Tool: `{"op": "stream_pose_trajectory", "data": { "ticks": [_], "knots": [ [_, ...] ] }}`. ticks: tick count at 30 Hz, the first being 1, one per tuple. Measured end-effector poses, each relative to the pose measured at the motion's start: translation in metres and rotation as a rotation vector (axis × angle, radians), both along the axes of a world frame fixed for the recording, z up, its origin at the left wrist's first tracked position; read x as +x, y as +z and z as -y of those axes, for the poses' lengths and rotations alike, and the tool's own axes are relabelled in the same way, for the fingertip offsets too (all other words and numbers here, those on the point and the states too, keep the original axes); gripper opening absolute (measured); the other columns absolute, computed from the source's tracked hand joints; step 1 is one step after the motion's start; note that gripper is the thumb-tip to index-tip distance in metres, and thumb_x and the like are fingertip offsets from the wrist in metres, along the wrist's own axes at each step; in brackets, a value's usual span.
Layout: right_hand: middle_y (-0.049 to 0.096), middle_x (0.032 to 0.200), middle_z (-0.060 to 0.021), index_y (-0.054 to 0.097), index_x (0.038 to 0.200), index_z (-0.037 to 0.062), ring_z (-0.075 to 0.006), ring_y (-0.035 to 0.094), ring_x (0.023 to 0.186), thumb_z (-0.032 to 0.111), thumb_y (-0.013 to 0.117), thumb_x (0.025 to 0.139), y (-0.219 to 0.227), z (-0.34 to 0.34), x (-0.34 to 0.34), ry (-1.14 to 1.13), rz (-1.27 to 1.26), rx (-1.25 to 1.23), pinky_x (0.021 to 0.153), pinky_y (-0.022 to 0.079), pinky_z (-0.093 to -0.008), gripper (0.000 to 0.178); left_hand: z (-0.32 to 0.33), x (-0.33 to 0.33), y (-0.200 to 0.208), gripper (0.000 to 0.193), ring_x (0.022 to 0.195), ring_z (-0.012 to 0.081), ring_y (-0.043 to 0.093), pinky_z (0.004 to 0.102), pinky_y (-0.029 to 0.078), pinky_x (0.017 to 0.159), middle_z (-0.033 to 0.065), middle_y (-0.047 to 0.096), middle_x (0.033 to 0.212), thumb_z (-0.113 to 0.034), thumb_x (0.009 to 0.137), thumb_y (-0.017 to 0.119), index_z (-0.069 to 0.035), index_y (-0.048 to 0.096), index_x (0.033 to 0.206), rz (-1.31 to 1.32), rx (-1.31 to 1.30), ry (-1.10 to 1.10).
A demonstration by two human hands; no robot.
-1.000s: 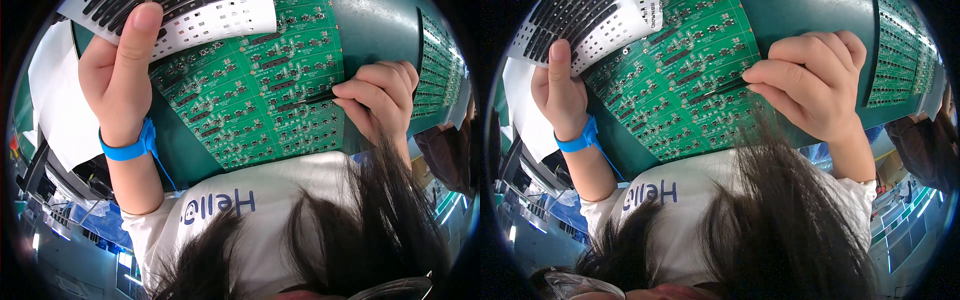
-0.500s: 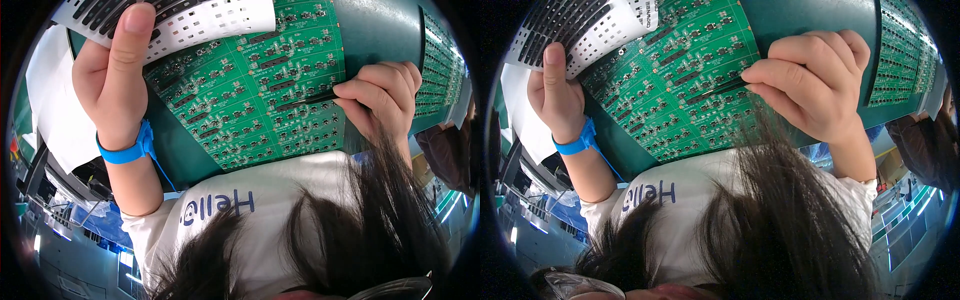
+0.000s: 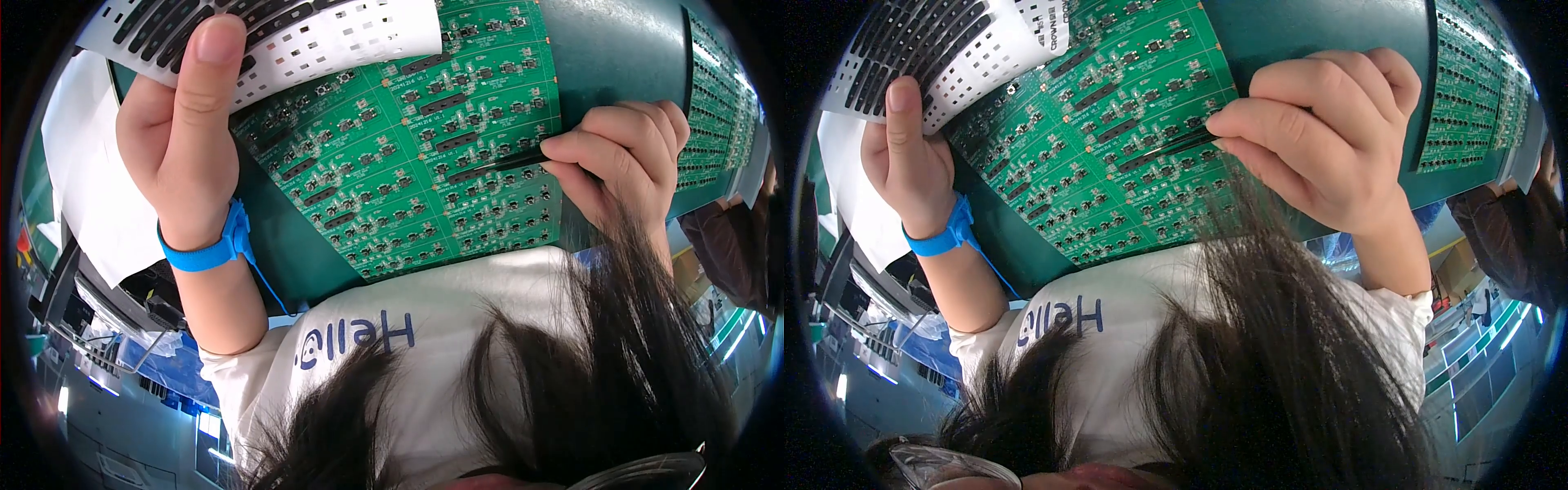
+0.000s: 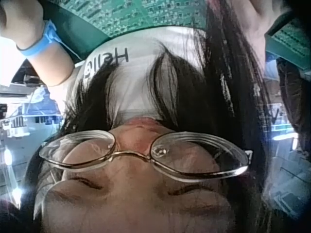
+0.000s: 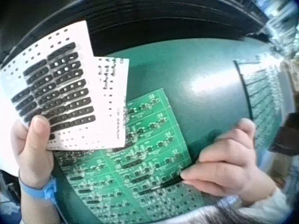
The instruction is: The person assembles electronic components onto printed circuit boards using tweezers at a workstation.
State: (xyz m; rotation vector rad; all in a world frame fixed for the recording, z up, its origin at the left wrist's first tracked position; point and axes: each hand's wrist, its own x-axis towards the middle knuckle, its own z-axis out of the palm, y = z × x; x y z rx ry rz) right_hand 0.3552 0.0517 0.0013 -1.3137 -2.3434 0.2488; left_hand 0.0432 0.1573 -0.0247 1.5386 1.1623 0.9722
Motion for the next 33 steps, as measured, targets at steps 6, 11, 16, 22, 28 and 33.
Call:
{"op": "stream_pose_trajectory", "data": {
  "ticks": [6,11,16,22,28,33],
  "knots": [
    [0.058,0.086,0.0013,0.069,0.086,0.0174,-0.0192,0.056,0.078,0.021,0.079,0.061,0.0,-0.001,-0.002,0.003,0.006,0.033,0.076,0.038,-0.0339,0.027,-0.001,-0.003,0.0,0.027,0.092,0.02,0.066,0.0284,0.053,0.084,0.0178,0.066,0.106,-0.015,0.093,0.06,0.009,0.063,0.104,0.01,-0.015,-0.01],
    [0.058,0.085,0.0018,0.069,0.086,0.0181,-0.019,0.056,0.078,0.021,0.08,0.061,0.002,0.001,-0.002,-0.009,0.018,0.036,0.077,0.039,-0.0337,0.027,0.002,0.009,0.002,0.024,0.083,0.0047,0.053,0.0174,0.038,0.077,-0.0011,0.066,0.092,-0.02,0.089,0.069,0.001,0.07,0.1,0.099,-0.012,0.029],
    [0.059,0.085,0.0017,0.069,0.087,0.0179,-0.0188,0.056,0.077,0.022,0.079,0.062,0.0,0.001,-0.002,0.003,0.018,0.055,0.076,0.039,-0.0334,0.027,0.002,0.008,0.001,0.024,0.083,0.0048,0.053,0.0176,0.038,0.077,-0.001,0.066,0.092,-0.02,0.089,0.069,0.001,0.07,0.101,0.106,0.002,0.007],
    [0.059,0.081,0.0046,0.07,0.082,0.0205,-0.0141,0.054,0.074,0.027,0.077,0.061,-0.001,-0.002,-0.002,-0.043,-0.045,0.093,0.073,0.033,-0.0289,0.023,0.0,0.002,-0.001,0.026,0.09,0.0122,0.058,0.0233,0.044,0.083,0.0075,0.065,0.101,-0.017,0.091,0.064,0.005,0.067,0.103,0.054,0.001,-0.014],
    [0.059,0.08,0.005,0.07,0.082,0.0204,-0.0146,0.054,0.073,0.024,0.078,0.062,0.006,-0.005,-0.003,-0.029,-0.007,0.09,0.073,0.033,-0.0288,0.021,0.001,0.007,0.007,0.025,0.089,0.0114,0.057,0.023,0.043,0.081,0.0063,0.064,0.099,-0.018,0.092,0.063,0.006,0.066,0.101,0.045,-0.046,-0.031],
    [0.061,0.083,0.0014,0.07,0.084,0.0166,-0.0159,0.056,0.073,0.02,0.08,0.06,0.016,-0.017,-0.005,-0.078,-0.15,0.043,0.07,0.034,-0.0295,0.027,0.006,0.024,0.011,0.02,0.078,0.0039,0.05,0.0178,0.039,0.069,-0.003,0.063,0.088,-0.017,0.092,0.065,0.002,0.068,0.096,0.21,-0.067,-0.095]
  ]
}}
